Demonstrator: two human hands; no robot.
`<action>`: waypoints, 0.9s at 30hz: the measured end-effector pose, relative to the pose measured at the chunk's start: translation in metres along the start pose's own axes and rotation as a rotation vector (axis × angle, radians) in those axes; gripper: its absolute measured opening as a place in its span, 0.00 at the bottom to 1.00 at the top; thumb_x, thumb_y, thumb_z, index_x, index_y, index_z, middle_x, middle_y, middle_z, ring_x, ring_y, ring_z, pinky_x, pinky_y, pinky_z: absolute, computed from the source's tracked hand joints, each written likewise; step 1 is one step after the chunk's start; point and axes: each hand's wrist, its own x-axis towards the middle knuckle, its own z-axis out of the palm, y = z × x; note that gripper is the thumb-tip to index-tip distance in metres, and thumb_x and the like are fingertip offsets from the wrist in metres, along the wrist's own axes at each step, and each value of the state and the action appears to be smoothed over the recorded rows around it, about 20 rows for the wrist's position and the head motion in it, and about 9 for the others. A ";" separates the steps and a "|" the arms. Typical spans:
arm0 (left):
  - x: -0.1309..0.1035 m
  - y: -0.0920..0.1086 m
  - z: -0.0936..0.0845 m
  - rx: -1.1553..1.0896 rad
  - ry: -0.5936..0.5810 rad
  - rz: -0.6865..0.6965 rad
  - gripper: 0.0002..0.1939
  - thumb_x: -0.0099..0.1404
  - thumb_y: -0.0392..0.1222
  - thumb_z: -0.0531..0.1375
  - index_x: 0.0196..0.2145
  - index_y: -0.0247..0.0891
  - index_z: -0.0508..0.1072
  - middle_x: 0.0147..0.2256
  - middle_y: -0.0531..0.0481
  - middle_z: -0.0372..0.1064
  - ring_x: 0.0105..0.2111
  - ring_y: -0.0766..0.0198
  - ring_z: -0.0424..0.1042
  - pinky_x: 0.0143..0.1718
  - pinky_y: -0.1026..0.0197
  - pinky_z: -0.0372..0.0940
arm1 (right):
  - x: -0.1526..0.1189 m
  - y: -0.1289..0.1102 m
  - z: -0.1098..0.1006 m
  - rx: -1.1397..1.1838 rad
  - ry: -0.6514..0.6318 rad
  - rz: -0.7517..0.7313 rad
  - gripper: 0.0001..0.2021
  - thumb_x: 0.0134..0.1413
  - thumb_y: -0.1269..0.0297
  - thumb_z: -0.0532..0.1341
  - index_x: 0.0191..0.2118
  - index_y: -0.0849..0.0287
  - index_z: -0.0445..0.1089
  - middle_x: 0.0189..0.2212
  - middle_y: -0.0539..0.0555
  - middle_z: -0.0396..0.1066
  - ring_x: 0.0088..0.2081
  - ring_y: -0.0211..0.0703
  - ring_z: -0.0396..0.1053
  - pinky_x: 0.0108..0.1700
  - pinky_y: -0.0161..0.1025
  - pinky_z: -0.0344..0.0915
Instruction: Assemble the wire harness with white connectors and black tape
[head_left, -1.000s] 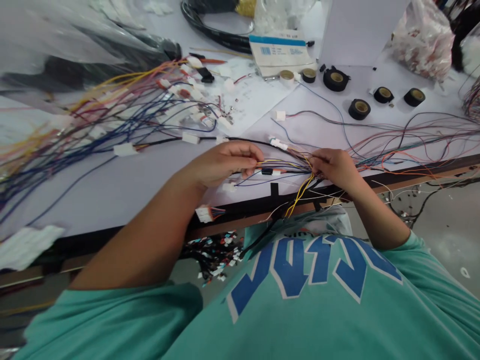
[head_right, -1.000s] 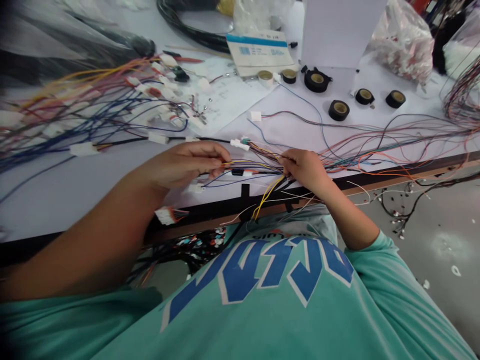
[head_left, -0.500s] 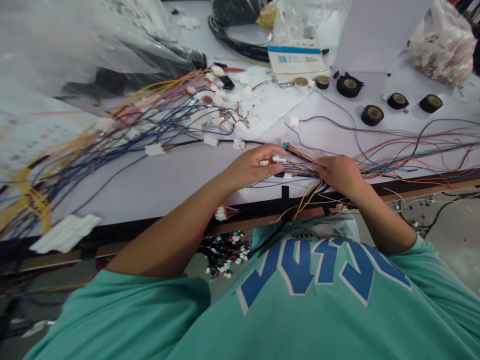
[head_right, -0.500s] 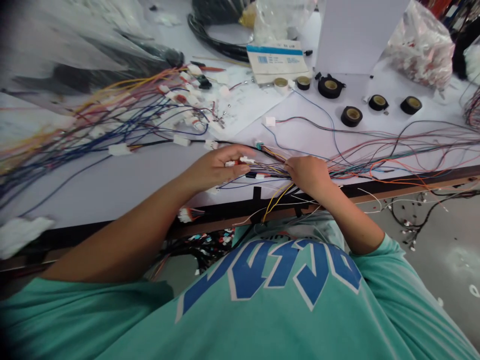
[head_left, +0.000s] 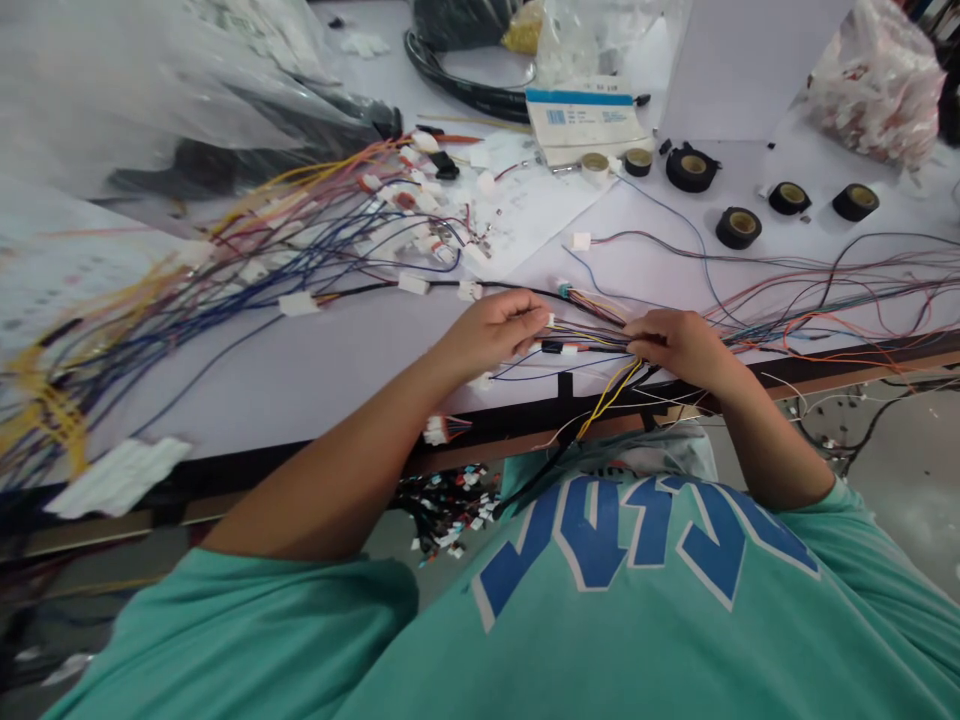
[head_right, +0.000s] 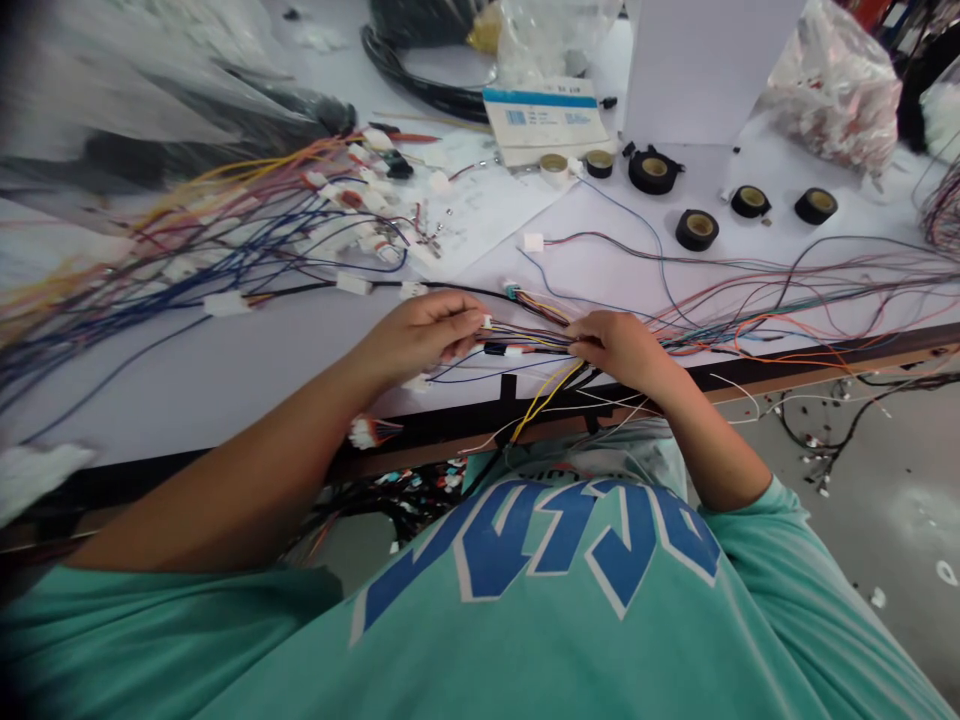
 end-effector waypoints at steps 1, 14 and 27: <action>0.000 0.000 0.000 0.001 0.003 -0.009 0.11 0.58 0.50 0.55 0.29 0.39 0.66 0.16 0.57 0.56 0.15 0.71 0.52 0.18 0.66 0.49 | -0.001 0.003 0.001 0.051 0.004 -0.007 0.09 0.52 0.69 0.59 0.35 0.59 0.77 0.34 0.52 0.77 0.37 0.40 0.71 0.41 0.36 0.61; 0.001 -0.004 0.000 -0.062 0.026 -0.078 0.10 0.55 0.48 0.59 0.30 0.38 0.70 0.18 0.55 0.60 0.15 0.72 0.51 0.17 0.66 0.47 | -0.007 0.008 0.007 0.064 0.044 -0.001 0.08 0.50 0.76 0.57 0.32 0.60 0.72 0.32 0.54 0.73 0.36 0.41 0.67 0.41 0.36 0.61; -0.001 0.004 0.000 -0.064 0.011 -0.114 0.09 0.54 0.45 0.58 0.30 0.37 0.70 0.15 0.58 0.55 0.15 0.73 0.50 0.17 0.67 0.46 | -0.019 0.009 0.032 -0.305 0.166 -0.055 0.15 0.61 0.74 0.52 0.32 0.59 0.75 0.32 0.58 0.72 0.37 0.45 0.63 0.41 0.39 0.60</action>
